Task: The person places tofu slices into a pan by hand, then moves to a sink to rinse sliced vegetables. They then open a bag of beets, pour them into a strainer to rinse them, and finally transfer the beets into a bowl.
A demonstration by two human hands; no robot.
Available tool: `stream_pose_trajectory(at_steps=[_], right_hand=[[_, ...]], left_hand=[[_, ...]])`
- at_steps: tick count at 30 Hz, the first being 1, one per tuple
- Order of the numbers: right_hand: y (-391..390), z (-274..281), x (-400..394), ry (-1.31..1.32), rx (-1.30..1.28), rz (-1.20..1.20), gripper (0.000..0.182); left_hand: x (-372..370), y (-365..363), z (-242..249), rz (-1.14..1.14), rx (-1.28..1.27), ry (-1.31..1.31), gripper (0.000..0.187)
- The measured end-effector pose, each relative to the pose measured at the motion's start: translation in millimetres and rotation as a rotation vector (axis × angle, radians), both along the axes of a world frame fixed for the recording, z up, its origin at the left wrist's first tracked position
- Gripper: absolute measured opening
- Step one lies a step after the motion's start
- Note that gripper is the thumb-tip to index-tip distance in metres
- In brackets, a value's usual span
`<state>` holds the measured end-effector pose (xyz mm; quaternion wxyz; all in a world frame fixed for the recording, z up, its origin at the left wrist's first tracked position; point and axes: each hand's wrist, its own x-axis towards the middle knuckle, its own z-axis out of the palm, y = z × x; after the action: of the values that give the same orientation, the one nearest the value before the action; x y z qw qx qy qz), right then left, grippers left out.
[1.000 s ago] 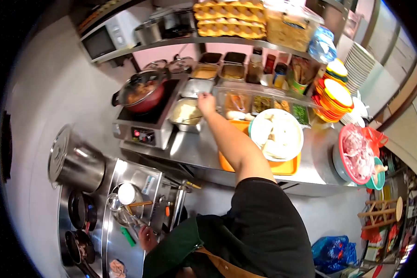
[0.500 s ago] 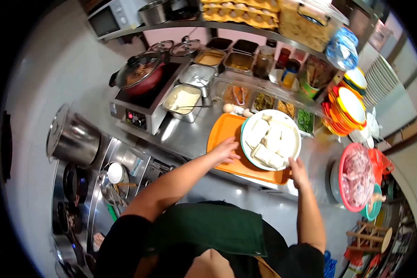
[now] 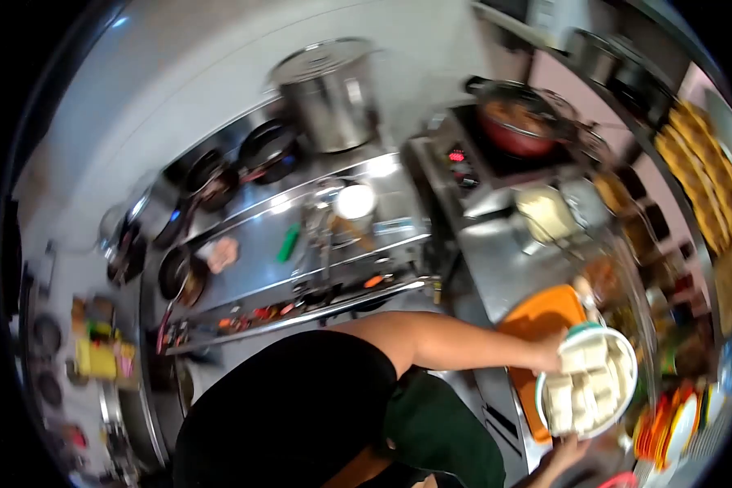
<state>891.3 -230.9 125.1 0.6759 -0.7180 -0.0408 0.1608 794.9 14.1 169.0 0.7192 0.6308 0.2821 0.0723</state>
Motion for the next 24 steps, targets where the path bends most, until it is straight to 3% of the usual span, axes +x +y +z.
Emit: stream_pose_trajectory(at_steps=[1, 2, 4, 6, 10, 11, 12, 13, 14, 15, 16, 17, 18, 20, 22, 24], right_hand=[[9.9, 19.5, -14.2, -0.034, 0.063, 0.071, 0.044], [17.3, 32.5, -24.5, -0.033, 0.055, 0.121, 0.048], [41.5, 56.1, -53.5, -0.150, 0.049, 0.246, 0.049], [77.2, 82.0, -97.7, -0.092, 0.027, 0.295, 0.047], [150.7, 86.7, -182.5, -0.053, 0.004, 0.703, 0.043], [171.3, 79.2, -204.6, -0.133, -0.008, 0.825, 0.042], [190.3, 71.2, -228.7, -0.213, -0.024, 0.944, 0.040], [209.1, 64.9, -258.0, -0.173, 0.010, 1.029, 0.040], [227.5, 60.9, -291.1, -0.130, 0.042, 1.113, 0.039], [243.6, 60.2, -327.9, -0.071, 0.003, 1.174, 0.039], [258.7, 58.4, -363.4, -0.011, -0.037, 1.229, 0.040], [275.7, 43.6, -392.3, -0.068, -0.047, 1.307, 0.040], [293.3, 24.5, -420.8, -0.127, -0.057, 1.383, 0.040], [319.2, 1.2, -483.8, -0.145, -0.124, 1.485, 0.038], [335.7, -11.1, -548.3, -0.027, -0.213, 1.453, 0.033], [359.3, -54.5, -588.1, -0.022, -0.209, 1.546, 0.029]], left_hand=[[-20.3, 10.1, 11.1, -0.094, 0.014, 0.021, 0.051], [-46.1, 13.1, 22.3, -0.042, 0.056, -0.031, 0.044], [-101.4, 22.0, 41.2, 0.010, 0.053, -0.004, 0.046], [-157.3, 28.7, 46.6, 0.172, 0.073, -0.010, 0.047], [-294.2, 42.9, 18.3, 0.492, 0.323, 0.034, 0.047], [-336.2, 43.1, 20.3, 0.544, 0.169, -0.024, 0.052], [-374.4, 41.2, 15.3, 0.654, 0.360, -0.040, 0.055], [-420.7, 39.1, 37.6, 0.629, 0.000, -0.036, 0.057], [-455.5, 35.2, 31.6, 0.737, 0.241, 0.140, 0.054], [-493.3, 32.3, 33.2, 0.794, 0.001, 0.142, 0.052], [-530.0, 26.0, 38.6, 0.851, 0.024, 0.093, 0.049], [-561.0, 26.7, 9.2, 0.922, 0.039, 0.231, 0.052], [-592.3, 23.8, 16.0, 1.002, 0.006, 0.266, 0.050], [-650.1, 25.5, -40.2, 1.132, 0.328, 0.366, 0.047], [-703.1, 28.3, -60.8, 1.145, 0.375, 0.526, 0.057], [-744.6, 34.7, -68.6, 1.200, 0.018, 0.403, 0.054]])
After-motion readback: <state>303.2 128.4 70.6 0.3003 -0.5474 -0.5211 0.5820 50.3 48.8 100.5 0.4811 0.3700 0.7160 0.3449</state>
